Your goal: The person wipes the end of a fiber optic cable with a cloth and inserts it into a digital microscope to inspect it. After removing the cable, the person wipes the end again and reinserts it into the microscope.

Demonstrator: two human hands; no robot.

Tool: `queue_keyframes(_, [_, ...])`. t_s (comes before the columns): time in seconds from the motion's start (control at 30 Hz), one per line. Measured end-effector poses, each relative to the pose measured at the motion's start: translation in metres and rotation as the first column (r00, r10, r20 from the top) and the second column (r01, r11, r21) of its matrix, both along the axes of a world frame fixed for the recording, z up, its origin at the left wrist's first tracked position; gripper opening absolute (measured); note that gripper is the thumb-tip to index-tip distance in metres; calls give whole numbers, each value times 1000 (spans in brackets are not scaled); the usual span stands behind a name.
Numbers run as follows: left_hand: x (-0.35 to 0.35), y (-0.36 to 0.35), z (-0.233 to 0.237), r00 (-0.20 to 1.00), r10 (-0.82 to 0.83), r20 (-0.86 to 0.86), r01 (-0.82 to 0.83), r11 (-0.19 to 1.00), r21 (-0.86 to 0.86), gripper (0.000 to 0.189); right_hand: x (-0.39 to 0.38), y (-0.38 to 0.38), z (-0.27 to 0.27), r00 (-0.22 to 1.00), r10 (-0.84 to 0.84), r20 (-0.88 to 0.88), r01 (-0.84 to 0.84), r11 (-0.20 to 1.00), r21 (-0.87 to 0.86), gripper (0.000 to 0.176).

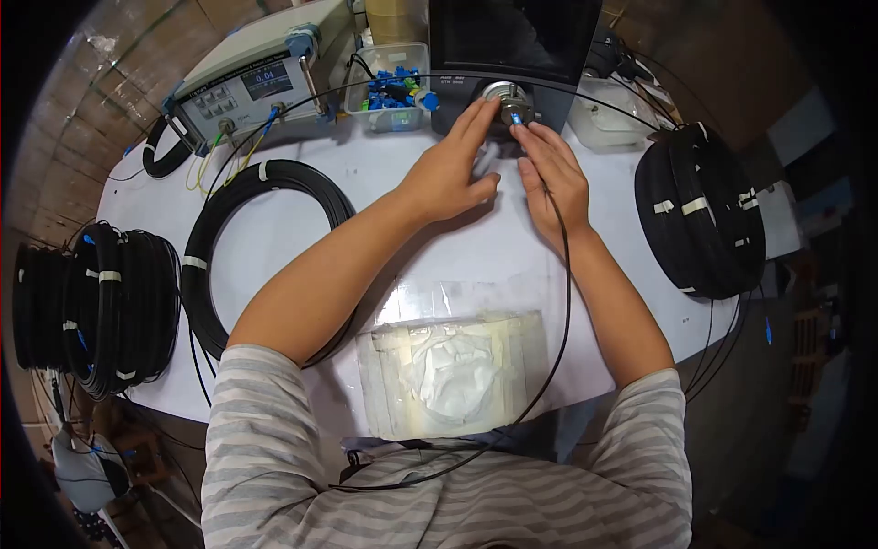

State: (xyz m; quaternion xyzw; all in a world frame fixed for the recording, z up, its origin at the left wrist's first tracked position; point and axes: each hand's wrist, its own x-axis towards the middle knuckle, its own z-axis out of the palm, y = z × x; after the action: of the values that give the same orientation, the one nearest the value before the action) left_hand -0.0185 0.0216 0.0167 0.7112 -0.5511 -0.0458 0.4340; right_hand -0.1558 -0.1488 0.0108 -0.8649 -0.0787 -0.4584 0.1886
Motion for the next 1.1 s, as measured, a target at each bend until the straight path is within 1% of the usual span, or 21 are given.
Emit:
queue_keyframes(0.03, [0,-1,-1,1000,1,22,-1,1000,-20,106,3,0,-1,1000,-15,3,15,999,-36,38])
queue_keyframes(0.13, [-2,0,2,1000,10,-18,-9,1000,30,107,4,-1,-2,999,-42,9,42,999,-29,38])
queue_keyframes(0.17, [1,-1,-3,1000,-14,0,14,1000,-23,107,4,0,-1,999,-51,12,51,998,-30,37])
queue_keyframes(0.27, [-2,1,3,999,-6,-36,7,1000,24,106,4,-1,-3,999,-48,16,49,998,-40,37])
queue_keyframes(0.57, [-2,1,2,1000,-1,-18,1,1000,16,106,4,4,0,999,-50,21,51,998,-31,38])
queue_keyframes(0.67, [-2,1,1,1000,-5,-21,5,1000,14,106,5,7,11,994,-109,23,111,989,-97,37])
queue_keyframes(0.77, [-1,0,2,1000,6,-18,-5,1000,31,106,12,3,18,992,-126,9,126,984,-127,34])
queue_keyframes(0.87, [0,-1,-3,1000,9,28,-9,1000,-7,107,21,6,29,989,-131,62,139,980,-146,31])
queue_keyframes(1.0, [0,-1,0,1000,10,1,-10,1000,29,107,21,-4,26,991,-121,60,126,987,-95,30])
queue_keyframes(1.07, [-2,-1,2,1000,0,0,0,1000,-1,107,24,-3,22,993,-93,72,99,992,-78,31])
queue_keyframes(1.1, [-2,0,3,1000,-1,1,1,1000,-1,106,25,-2,25,991,-97,94,106,989,-99,32])
